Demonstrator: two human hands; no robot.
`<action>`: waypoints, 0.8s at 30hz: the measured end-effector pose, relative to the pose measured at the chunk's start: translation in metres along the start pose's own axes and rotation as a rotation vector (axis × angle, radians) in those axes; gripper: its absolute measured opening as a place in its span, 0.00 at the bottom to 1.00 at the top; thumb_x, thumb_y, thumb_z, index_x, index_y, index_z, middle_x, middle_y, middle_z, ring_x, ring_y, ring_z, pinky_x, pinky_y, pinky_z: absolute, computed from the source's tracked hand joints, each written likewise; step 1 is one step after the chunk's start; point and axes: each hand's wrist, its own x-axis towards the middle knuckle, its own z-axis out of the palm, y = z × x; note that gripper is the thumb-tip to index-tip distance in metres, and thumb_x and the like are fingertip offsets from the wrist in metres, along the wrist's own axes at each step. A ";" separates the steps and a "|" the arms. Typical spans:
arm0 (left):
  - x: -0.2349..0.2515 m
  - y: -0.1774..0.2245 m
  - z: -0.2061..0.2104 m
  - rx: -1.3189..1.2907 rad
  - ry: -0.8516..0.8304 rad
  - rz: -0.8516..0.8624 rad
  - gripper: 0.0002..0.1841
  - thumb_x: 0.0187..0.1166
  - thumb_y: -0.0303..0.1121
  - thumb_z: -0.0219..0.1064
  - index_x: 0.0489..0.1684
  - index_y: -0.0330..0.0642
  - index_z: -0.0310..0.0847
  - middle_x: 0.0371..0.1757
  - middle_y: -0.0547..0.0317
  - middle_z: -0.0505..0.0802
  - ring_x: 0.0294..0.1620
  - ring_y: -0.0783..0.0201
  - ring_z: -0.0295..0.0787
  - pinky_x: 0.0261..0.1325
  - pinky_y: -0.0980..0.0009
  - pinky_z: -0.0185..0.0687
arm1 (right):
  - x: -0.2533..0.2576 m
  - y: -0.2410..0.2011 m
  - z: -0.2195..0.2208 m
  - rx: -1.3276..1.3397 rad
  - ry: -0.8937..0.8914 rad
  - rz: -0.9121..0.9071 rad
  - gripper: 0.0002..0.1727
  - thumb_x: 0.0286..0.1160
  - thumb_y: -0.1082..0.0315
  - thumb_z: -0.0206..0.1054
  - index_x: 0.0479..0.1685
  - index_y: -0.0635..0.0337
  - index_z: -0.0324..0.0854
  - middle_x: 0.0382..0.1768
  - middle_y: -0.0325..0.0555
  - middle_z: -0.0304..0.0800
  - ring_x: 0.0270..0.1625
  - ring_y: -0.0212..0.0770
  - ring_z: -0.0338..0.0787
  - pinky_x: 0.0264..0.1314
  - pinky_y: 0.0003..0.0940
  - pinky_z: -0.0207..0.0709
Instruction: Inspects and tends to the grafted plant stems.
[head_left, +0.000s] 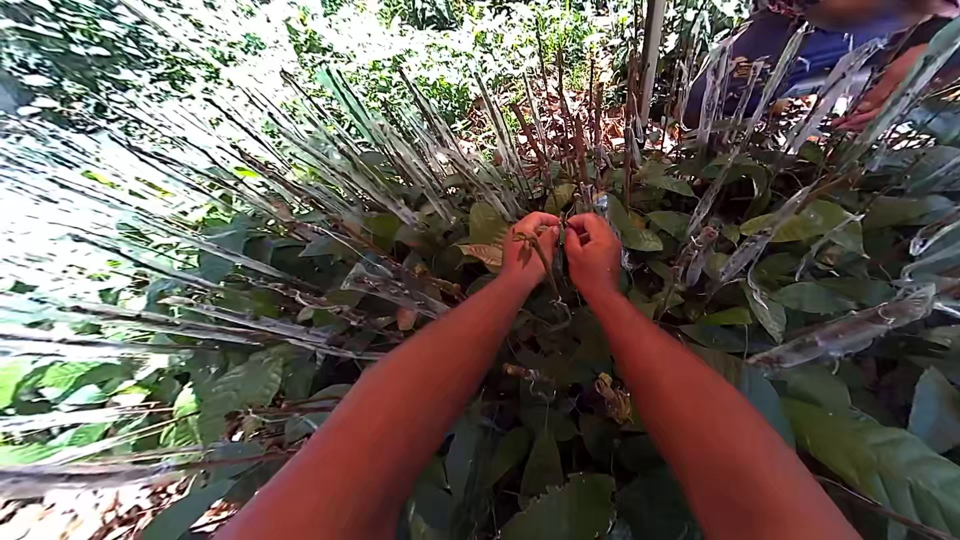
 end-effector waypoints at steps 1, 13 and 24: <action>0.000 0.001 0.001 -0.002 0.002 -0.003 0.10 0.89 0.34 0.63 0.59 0.42 0.84 0.46 0.51 0.93 0.37 0.62 0.92 0.46 0.62 0.91 | 0.000 0.000 0.000 -0.002 0.003 0.002 0.09 0.79 0.67 0.66 0.48 0.56 0.90 0.46 0.45 0.92 0.46 0.41 0.92 0.51 0.42 0.87; -0.003 -0.002 0.000 0.107 0.057 0.067 0.09 0.85 0.35 0.67 0.54 0.43 0.87 0.45 0.54 0.94 0.38 0.63 0.93 0.49 0.61 0.92 | -0.004 -0.005 0.001 -0.023 0.029 -0.010 0.07 0.78 0.67 0.67 0.44 0.55 0.90 0.43 0.43 0.92 0.42 0.40 0.91 0.48 0.42 0.86; -0.011 0.009 0.003 0.199 0.098 0.061 0.08 0.83 0.35 0.69 0.50 0.45 0.90 0.44 0.57 0.95 0.41 0.64 0.93 0.53 0.60 0.88 | -0.013 -0.013 -0.006 -0.074 0.032 -0.048 0.06 0.78 0.68 0.68 0.44 0.58 0.89 0.44 0.50 0.90 0.44 0.47 0.91 0.47 0.48 0.86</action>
